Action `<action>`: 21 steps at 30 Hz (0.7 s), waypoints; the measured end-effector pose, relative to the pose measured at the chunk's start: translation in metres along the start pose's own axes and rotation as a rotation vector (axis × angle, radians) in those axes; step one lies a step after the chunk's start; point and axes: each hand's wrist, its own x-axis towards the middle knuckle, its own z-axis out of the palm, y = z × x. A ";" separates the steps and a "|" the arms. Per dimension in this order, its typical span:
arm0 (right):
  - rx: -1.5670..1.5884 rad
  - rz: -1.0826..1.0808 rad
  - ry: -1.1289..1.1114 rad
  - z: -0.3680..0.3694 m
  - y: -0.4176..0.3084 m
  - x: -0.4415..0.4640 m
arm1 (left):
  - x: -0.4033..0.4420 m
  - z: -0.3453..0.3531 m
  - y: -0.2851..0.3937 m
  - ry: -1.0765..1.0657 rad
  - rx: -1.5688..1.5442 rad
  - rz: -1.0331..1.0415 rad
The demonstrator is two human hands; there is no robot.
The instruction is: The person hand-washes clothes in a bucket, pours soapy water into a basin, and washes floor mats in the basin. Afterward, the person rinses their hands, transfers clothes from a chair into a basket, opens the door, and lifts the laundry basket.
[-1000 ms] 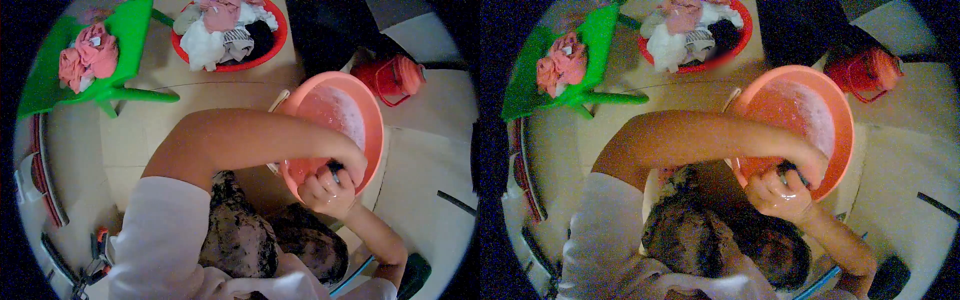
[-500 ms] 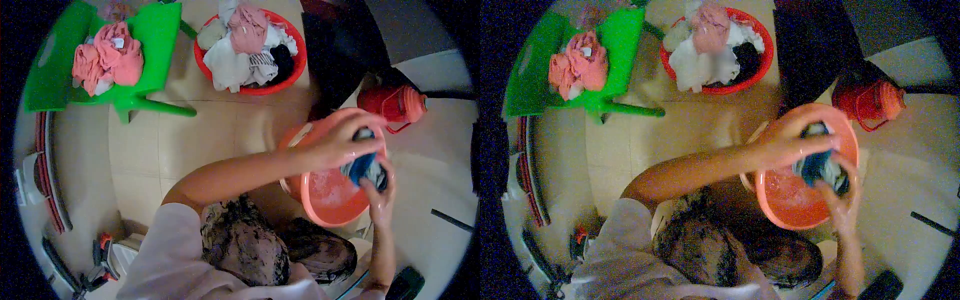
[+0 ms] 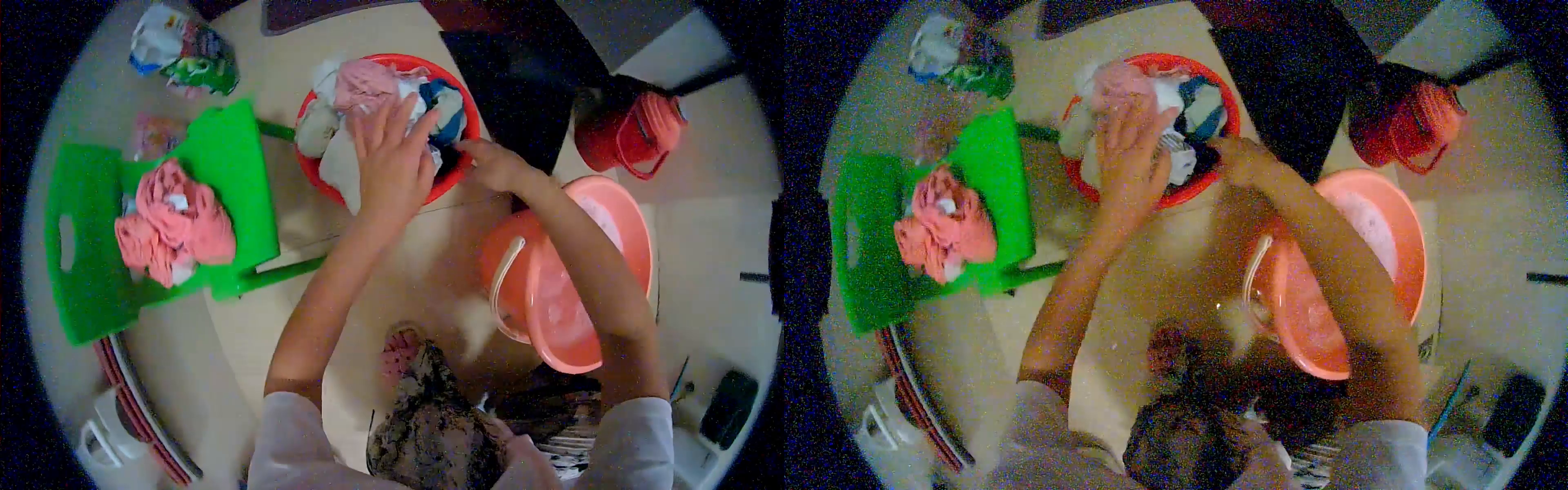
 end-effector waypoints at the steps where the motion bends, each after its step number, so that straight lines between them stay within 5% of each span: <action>1: -0.046 -0.066 0.144 -0.008 -0.010 -0.018 | 0.009 0.012 -0.003 -0.091 0.195 0.118; 6: -0.094 -0.110 0.132 -0.042 -0.029 -0.109 | 0.069 0.097 -0.012 -0.196 0.313 0.318; 8: 0.015 -0.050 0.174 -0.054 -0.035 -0.151 | 0.077 0.132 -0.009 -0.075 0.320 0.201; 11: 0.079 -0.007 0.280 -0.048 -0.027 -0.201 | 0.011 0.192 -0.054 -0.177 0.334 0.116; 17: 0.223 0.129 0.341 -0.062 -0.034 -0.261 | 0.007 0.172 -0.037 -0.397 0.400 0.066; 21: 0.233 0.199 0.362 -0.052 -0.037 -0.266 | -0.025 0.151 0.005 -0.423 0.193 0.265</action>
